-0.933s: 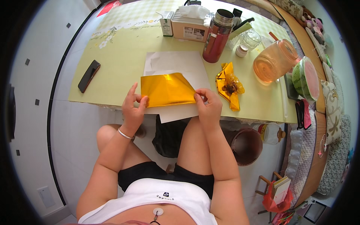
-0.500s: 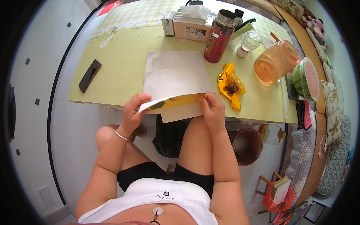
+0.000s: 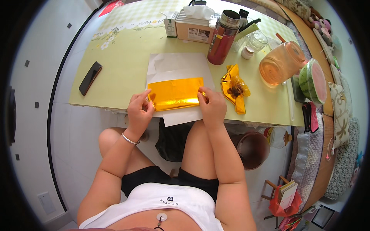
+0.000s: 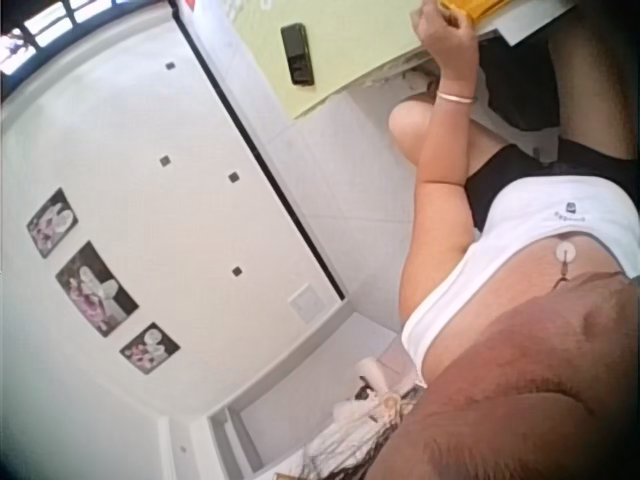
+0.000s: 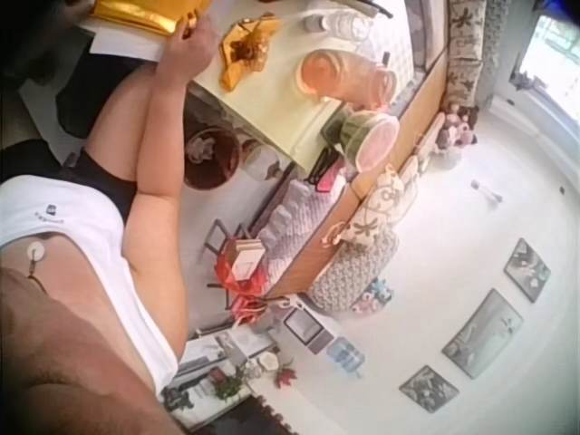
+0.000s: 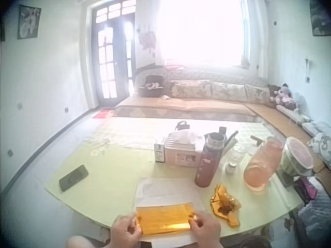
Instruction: The person sits on the floor and folds a sheet of white paper with a gold foil center into a triangular shape. They repeatedly fold the paper, crease the edges, and place the finished items on the table.
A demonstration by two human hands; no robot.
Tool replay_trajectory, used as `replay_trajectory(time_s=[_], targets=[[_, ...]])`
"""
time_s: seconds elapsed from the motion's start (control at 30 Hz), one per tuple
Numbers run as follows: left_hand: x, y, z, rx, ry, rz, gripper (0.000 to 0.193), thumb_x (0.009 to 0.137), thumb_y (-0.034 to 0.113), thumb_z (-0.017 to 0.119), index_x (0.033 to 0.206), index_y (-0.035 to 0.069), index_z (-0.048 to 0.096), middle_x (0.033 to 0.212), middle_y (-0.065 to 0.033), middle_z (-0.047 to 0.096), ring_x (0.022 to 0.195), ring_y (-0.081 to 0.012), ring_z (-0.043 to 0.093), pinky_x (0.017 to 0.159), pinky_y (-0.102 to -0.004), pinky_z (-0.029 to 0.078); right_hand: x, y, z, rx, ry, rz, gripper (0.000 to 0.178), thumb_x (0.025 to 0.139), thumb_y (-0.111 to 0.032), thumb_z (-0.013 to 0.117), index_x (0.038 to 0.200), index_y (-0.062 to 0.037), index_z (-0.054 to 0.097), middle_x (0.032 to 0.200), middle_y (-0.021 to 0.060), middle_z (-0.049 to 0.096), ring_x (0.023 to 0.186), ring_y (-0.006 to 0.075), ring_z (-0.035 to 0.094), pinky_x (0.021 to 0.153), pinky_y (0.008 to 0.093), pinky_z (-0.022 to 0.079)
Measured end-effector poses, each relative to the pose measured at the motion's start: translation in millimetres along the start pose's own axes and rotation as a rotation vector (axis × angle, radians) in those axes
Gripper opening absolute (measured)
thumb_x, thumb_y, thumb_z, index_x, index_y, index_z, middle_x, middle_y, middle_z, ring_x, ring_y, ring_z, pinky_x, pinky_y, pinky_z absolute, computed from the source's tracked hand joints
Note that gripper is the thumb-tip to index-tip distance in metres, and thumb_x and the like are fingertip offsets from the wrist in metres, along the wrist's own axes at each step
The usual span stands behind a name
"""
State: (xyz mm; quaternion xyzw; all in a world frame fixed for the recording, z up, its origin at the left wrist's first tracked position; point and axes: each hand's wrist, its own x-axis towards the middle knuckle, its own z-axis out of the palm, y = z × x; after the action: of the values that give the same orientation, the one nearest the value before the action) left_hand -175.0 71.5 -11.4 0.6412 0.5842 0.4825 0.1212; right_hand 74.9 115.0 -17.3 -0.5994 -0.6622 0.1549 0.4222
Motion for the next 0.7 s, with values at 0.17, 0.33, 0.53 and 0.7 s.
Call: replay_trajectory(time_s=[0.17,0.33,0.53,0.7], targets=[[0.8,-7.3,0.1,0.156,-0.005,0.194,0.025,0.078,-0.007,0.066,0.101,-0.001,0.073,0.070,-0.0078,0.058,0.079,-0.0250,0.059,0.072,-0.0355,0.050,1.8,-0.8,1.0,0.000,0.014,-0.033,0.013,0.085,-0.016,0.075,0.095,-0.0094,0.079,0.082,0.0066,0.071,0.080,0.0265,0.063,0.073,0.0378,0.051],[0.3,-7.0,0.8,0.163,0.007,0.202,0.025,0.077,-0.008,0.065,0.100,-0.002,0.073,0.070,-0.0089,0.060,0.081,-0.0279,0.059,0.074,-0.0372,0.051,2.2,-1.0,0.3,-0.016,0.007,-0.042,0.013,0.085,-0.016,0.075,0.096,-0.0100,0.078,0.081,0.0066,0.071,0.079,0.0266,0.063,0.073,0.0381,0.051],[-1.5,-7.7,1.3,0.180,0.013,0.220,0.022,0.076,-0.008,0.065,0.096,-0.002,0.072,0.070,-0.0096,0.061,0.082,-0.0290,0.060,0.075,-0.0385,0.051,3.6,2.9,3.6,-0.052,0.017,-0.105,0.013,0.085,-0.017,0.076,0.096,-0.0110,0.079,0.080,0.0065,0.070,0.080,0.0281,0.062,0.073,0.0390,0.051],[-1.4,-6.8,3.4,0.217,0.028,0.268,0.022,0.075,-0.008,0.065,0.095,-0.001,0.071,0.070,-0.0097,0.060,0.082,-0.0302,0.060,0.075,-0.0395,0.051,4.9,3.0,2.7,-0.079,0.016,-0.115,0.013,0.084,-0.018,0.076,0.096,-0.0123,0.079,0.080,0.0067,0.069,0.081,0.0288,0.063,0.074,0.0395,0.051]])
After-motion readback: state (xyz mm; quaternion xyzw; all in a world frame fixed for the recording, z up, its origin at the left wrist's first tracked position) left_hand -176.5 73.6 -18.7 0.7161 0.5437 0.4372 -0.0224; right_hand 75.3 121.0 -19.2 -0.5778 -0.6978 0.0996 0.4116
